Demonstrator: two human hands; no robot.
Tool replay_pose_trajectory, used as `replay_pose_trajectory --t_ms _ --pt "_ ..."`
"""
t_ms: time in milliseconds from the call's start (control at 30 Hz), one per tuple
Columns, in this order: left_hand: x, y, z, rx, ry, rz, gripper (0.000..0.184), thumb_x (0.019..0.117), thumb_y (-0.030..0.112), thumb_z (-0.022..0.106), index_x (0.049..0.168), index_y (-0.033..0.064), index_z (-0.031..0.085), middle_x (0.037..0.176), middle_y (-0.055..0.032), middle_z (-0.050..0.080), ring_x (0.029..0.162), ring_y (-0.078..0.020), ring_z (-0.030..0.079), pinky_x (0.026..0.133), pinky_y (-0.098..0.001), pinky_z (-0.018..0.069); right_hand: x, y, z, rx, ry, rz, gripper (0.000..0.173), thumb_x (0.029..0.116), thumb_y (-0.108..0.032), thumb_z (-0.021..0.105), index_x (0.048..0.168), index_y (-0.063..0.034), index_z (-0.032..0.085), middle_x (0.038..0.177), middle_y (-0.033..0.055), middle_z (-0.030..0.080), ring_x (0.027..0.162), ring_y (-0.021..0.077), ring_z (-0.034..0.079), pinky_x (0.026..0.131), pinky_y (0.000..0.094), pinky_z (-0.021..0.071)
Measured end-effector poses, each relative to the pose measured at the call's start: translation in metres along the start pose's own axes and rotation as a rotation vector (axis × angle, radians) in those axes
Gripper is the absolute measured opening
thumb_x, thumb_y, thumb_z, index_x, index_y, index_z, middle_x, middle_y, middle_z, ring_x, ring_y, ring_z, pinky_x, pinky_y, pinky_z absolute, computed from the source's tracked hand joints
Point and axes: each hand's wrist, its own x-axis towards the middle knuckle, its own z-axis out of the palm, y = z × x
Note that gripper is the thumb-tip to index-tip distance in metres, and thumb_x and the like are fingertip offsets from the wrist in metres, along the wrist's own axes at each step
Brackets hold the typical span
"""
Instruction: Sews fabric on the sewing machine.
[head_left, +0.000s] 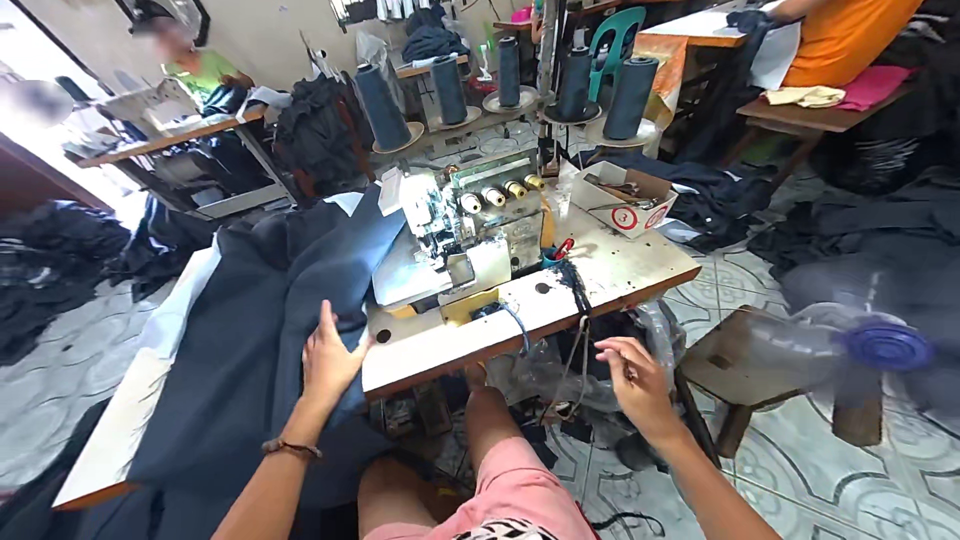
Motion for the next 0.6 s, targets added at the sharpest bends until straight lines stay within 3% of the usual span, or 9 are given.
replay_pose_trajectory --t_ms 67,133,200,300,400,433,500,533,600 --pt "0.013 -0.01 -0.02 0.003 -0.184 -0.149 0.078 0.0958 0.022 0.068 0.158 -0.003 0.028 0.132 -0.0313 0.061 0.124 -0.0542 0.056 0.104 -0.0733 0.0387 -0.004 -0.018 0.011 0.069 -0.095 0.0 0.029 0.1049 -0.015 0.05 0.106 0.0052 0.071 0.107 0.018 0.07 0.089 0.0172 0.069 0.08 0.0284 0.0586" --pt "0.026 -0.008 -0.047 0.031 -0.31 -0.166 0.046 0.1005 0.014 0.059 0.144 0.0001 0.054 0.13 -0.0309 0.063 0.124 -0.0525 0.057 0.104 -0.0718 0.0401 -0.008 -0.036 0.021 0.12 -0.207 -0.006 0.033 0.1069 -0.021 0.048 0.107 0.0027 0.071 0.105 0.015 0.07 0.088 0.0152 0.069 0.079 0.0291 0.0586" --pt "0.033 -0.001 -0.077 0.0 -0.251 -0.152 0.033 0.1041 0.011 0.051 0.132 -0.0007 0.065 0.13 -0.0356 0.061 0.126 -0.0557 0.054 0.104 -0.073 0.0389 -0.014 -0.053 0.029 0.157 -0.316 -0.003 0.037 0.1083 -0.026 0.046 0.108 0.0008 0.071 0.103 0.0128 0.071 0.086 0.0142 0.069 0.079 0.0305 0.0585" --pt "0.04 -0.027 -0.109 -0.23 0.013 -0.247 0.038 0.1078 0.013 0.042 0.138 -0.0058 0.055 0.139 -0.0356 0.053 0.13 -0.0524 0.051 0.105 -0.0704 0.0395 -0.026 -0.065 0.042 0.168 -0.426 -0.043 0.037 0.1089 -0.028 0.045 0.109 -0.0014 0.071 0.1 0.0123 0.071 0.086 0.0159 0.069 0.081 0.032 0.0582" --pt "0.031 -0.048 -0.117 -0.598 0.248 -0.474 0.047 0.1081 0.03 0.039 0.145 0.0013 0.046 0.135 -0.0238 0.058 0.122 -0.0334 0.059 0.101 -0.056 0.0483 -0.042 -0.065 0.051 0.18 -0.48 -0.043 0.035 0.1089 -0.026 0.046 0.108 -0.0015 0.071 0.098 0.0124 0.07 0.087 0.0161 0.069 0.083 0.0308 0.0571" --pt "0.019 -0.036 -0.124 -0.627 0.195 -0.506 0.05 0.11 0.031 0.039 0.148 -0.0006 0.042 0.139 -0.0249 0.056 0.125 -0.0328 0.058 0.106 -0.0537 0.0461 -0.047 -0.064 0.054 0.178 -0.495 -0.035 0.033 0.1083 -0.024 0.047 0.106 -0.001 0.071 0.098 0.013 0.071 0.087 0.0172 0.069 0.083 0.0317 0.057" --pt "-0.016 -0.01 -0.126 -0.512 -0.19 -0.51 0.056 0.1108 0.032 0.045 0.149 -0.0089 0.037 0.143 -0.0318 0.05 0.132 -0.0383 0.052 0.114 -0.0543 0.0379 -0.058 -0.062 0.057 0.173 -0.534 -0.023 0.032 0.1074 -0.021 0.048 0.104 -0.0003 0.072 0.097 0.0139 0.071 0.086 0.0195 0.069 0.083 0.0338 0.0573" --pt "-0.036 -0.011 -0.113 -0.399 -0.41 -0.444 0.06 0.1064 0.037 0.055 0.144 -0.0093 0.044 0.137 -0.0303 0.057 0.128 -0.0373 0.057 0.112 -0.0556 0.0423 -0.063 -0.061 0.059 0.181 -0.561 -0.014 0.031 0.1071 -0.02 0.048 0.104 0.0001 0.072 0.096 0.0143 0.071 0.085 0.0204 0.07 0.083 0.0348 0.0575" --pt "-0.07 0.004 -0.095 -0.285 -0.819 -0.151 0.05 0.0989 0.039 0.066 0.118 -0.0073 0.064 0.105 -0.0212 0.07 0.099 -0.0277 0.068 0.092 -0.0523 0.0546 -0.069 -0.065 0.063 0.224 -0.625 0.026 0.029 0.1061 -0.017 0.05 0.103 0.0021 0.072 0.093 0.015 0.071 0.082 0.0203 0.069 0.08 0.0351 0.0581"
